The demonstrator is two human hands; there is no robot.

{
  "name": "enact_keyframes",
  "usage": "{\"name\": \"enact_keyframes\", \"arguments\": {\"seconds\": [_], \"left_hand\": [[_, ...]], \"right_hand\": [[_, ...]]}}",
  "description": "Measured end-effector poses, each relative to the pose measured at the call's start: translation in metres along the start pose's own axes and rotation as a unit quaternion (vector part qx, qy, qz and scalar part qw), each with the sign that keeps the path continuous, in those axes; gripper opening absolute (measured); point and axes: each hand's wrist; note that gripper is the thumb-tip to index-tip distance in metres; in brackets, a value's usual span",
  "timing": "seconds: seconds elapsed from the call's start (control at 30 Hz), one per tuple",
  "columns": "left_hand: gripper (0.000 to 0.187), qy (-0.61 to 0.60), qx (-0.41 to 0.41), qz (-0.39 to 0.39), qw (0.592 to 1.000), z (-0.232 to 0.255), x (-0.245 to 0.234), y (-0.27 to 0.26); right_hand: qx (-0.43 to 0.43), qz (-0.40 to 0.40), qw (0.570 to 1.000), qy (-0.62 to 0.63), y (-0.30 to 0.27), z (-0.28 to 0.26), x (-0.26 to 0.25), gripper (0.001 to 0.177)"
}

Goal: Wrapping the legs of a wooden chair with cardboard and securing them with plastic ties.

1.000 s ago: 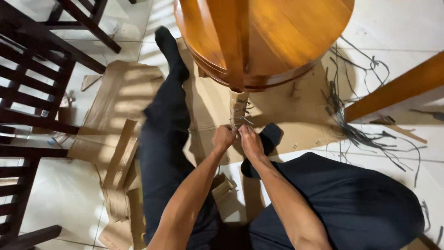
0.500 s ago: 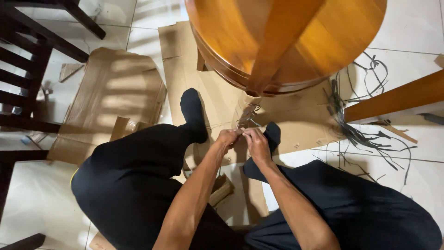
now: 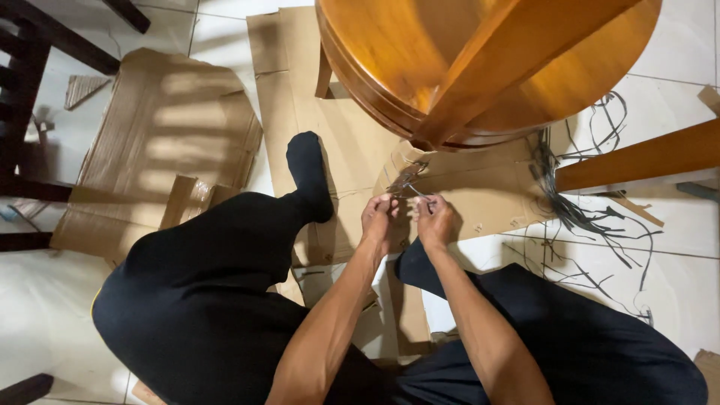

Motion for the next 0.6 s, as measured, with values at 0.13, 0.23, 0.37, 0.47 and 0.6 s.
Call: {"name": "enact_keyframes", "arguments": {"seconds": [0.13,0.23,0.37,0.47,0.6], "left_hand": [[0.003,0.000,0.008,-0.029,1.000,0.031,0.016,-0.040],[0.002,0.037,0.024,-0.048,0.998,0.030,0.021,-0.047],[0.004,0.094,0.078,-0.061,0.991,0.015,0.012,-0.036],[0.007,0.160,0.157,-0.051,0.973,0.015,-0.001,-0.021],[0.012,0.219,0.190,-0.029,0.957,0.029,-0.008,-0.005]], "right_hand": [[0.124,-0.088,0.983,0.102,0.020,0.014,0.041,0.011],[0.219,-0.180,0.839,0.464,0.029,0.018,0.031,0.027],[0.122,-0.186,0.916,0.333,0.048,0.029,0.047,0.013],[0.043,-0.173,0.969,0.173,0.075,0.050,0.076,0.014],[0.019,-0.127,0.974,0.187,0.101,0.020,0.081,0.006]]}}
Point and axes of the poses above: each hand's wrist, its own y-axis towards the middle knuckle, its own x-axis out of the palm, z = x × y, and after that the axes turned 2 degrees about y, right-handed
